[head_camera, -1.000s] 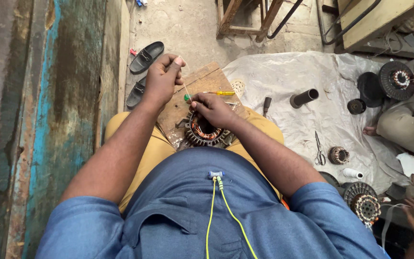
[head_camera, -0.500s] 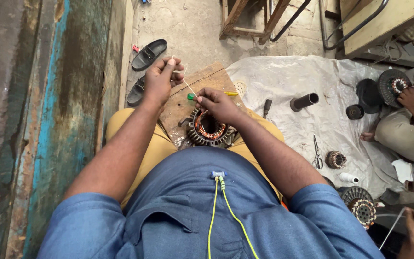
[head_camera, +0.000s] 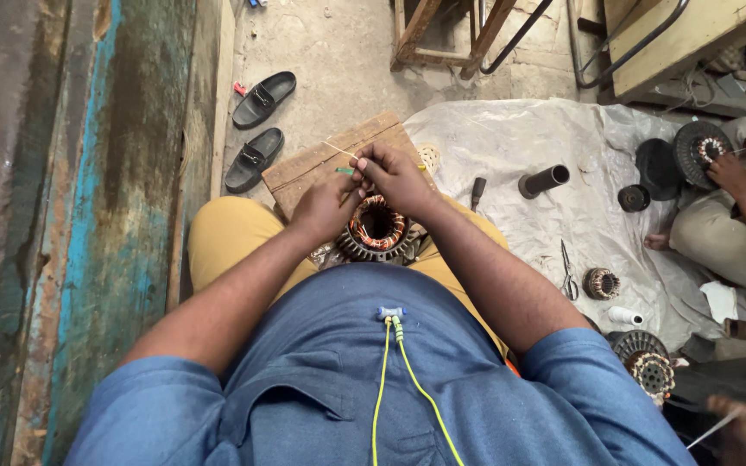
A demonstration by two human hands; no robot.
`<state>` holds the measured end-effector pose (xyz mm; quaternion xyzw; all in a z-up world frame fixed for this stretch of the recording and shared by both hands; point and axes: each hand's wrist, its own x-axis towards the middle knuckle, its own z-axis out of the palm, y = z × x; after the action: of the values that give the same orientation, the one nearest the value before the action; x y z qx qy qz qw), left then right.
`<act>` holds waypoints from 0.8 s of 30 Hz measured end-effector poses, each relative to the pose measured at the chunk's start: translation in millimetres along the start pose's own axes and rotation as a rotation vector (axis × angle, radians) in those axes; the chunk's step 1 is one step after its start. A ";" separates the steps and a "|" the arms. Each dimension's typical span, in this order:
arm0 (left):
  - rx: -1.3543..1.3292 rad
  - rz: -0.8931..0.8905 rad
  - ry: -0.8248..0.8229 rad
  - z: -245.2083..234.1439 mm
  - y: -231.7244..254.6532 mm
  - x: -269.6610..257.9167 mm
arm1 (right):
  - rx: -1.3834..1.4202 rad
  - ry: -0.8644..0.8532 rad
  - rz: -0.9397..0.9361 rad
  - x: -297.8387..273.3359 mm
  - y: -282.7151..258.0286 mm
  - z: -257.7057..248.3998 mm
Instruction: The person sits on the floor and winds copper wire into the slots of a motor stator using a screwdriver to press the wire down. The person repeatedly pulls wire, inserts it into slots, and uses the tool to compact the winding.
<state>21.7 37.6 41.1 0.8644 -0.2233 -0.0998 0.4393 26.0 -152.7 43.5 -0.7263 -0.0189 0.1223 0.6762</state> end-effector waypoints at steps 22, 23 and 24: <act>-0.265 0.032 0.026 26.7 -29.2 23.1 | -0.369 0.448 -0.091 -58.3 40.7 -46.1; -0.302 0.012 0.048 32.4 -33.3 24.8 | -0.363 0.479 -0.027 -60.1 50.6 -52.6; -0.335 -0.011 0.068 36.9 -37.4 24.6 | -0.389 0.468 0.015 -61.2 61.4 -58.3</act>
<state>40.9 18.8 -10.3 0.7832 -0.1836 -0.1085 0.5840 -30.0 -226.7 -4.5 -0.8507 0.1197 -0.0493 0.5094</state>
